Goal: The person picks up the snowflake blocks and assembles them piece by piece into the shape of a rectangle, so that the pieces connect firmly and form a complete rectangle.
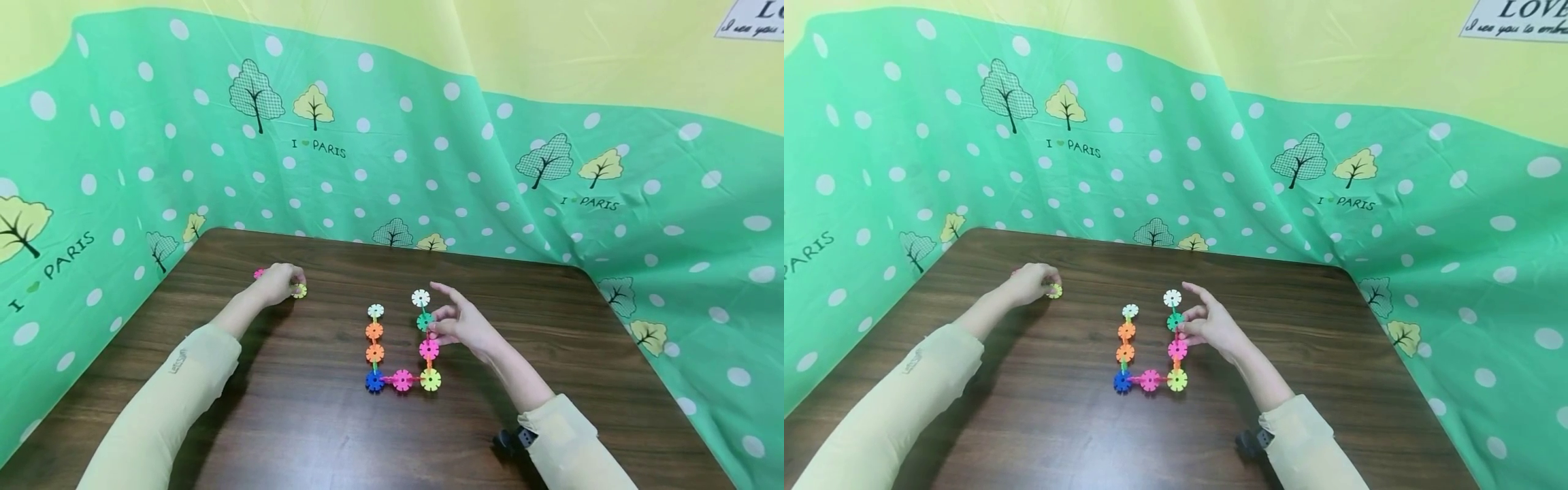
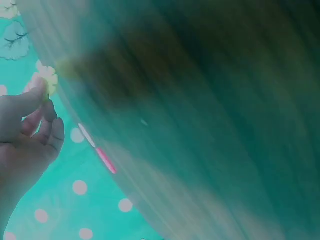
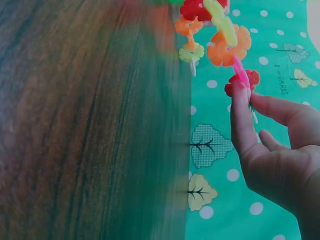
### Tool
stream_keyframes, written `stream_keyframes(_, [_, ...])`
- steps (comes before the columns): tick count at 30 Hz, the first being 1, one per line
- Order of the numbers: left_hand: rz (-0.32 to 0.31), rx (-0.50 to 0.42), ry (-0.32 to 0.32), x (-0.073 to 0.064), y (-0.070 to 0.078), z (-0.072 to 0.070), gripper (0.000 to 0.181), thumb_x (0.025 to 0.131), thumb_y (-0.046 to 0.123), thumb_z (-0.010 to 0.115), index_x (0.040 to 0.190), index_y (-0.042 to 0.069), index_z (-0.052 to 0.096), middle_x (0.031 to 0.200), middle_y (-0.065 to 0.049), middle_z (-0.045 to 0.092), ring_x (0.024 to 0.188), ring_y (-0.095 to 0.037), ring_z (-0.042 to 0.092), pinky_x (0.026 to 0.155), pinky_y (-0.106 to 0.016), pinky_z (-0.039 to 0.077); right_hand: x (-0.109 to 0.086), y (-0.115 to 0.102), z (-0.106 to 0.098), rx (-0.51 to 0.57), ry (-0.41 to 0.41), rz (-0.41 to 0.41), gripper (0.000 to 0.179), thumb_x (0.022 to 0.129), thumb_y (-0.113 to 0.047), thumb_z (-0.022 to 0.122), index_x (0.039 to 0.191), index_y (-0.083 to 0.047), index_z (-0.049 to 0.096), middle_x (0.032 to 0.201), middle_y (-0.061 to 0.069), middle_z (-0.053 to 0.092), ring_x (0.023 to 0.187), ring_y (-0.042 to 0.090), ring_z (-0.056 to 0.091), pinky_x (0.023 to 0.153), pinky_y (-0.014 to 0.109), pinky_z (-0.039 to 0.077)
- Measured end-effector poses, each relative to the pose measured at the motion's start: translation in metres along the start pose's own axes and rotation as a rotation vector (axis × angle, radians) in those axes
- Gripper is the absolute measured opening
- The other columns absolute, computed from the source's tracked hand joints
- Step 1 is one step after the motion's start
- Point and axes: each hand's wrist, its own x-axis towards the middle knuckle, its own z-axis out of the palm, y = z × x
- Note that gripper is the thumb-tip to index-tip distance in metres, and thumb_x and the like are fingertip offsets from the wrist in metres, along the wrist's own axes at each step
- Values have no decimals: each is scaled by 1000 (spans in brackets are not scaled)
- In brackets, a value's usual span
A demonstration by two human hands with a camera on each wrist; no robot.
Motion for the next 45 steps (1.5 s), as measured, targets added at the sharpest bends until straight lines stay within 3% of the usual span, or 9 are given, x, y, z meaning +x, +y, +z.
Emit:
stream_keyframes(6, [9,-99,73,4,24,2,4,85,7,68,85,5,65,77,-3,65,76,-17,59,70,-35,48,-1,2,-1,-24,-57,-6,76,88,10,53,150,-25,25,101,16,49,80,20,64,73,41,56])
stream_keyframes(11, [31,-186,131,5,55,3,4,87,8,66,84,7,66,76,-2,63,73,-16,57,68,-32,46,0,3,0,-36,-70,-29,71,89,10,54,147,-22,29,103,17,48,80,21,64,73,41,57])
stream_keyframes(18, [38,-317,217,2,99,10,5,87,15,68,87,10,67,77,0,66,73,-14,60,67,-30,49,1,4,4,-57,-70,-59,70,87,12,54,145,-20,31,105,16,47,77,20,63,69,40,57])
stream_keyframes(26, [54,-390,308,-2,134,22,4,85,15,71,84,11,68,76,1,68,69,-12,62,65,-28,50,2,4,8,-64,-27,-70,71,83,11,55,143,-17,30,101,14,48,79,26,62,63,39,57])
stream_keyframes(31, [89,-396,333,-2,151,34,5,84,15,72,84,13,69,79,2,70,71,-9,63,67,-27,53,2,2,11,-47,-1,-91,71,83,12,52,143,-19,31,101,14,48,84,34,60,63,38,56])
stream_keyframes(38, [143,-443,401,0,165,50,6,81,11,74,81,11,69,76,1,70,67,-8,62,64,-22,53,0,-1,18,-38,-16,-143,70,84,12,53,144,-18,31,101,14,49,79,20,61,63,37,56])
stream_keyframes(45, [150,-429,423,3,172,60,5,81,10,74,80,12,69,74,3,69,66,-6,61,63,-21,51,0,-1,23,-26,-14,-160,70,83,13,54,143,-19,33,100,15,48,78,19,60,63,37,56])
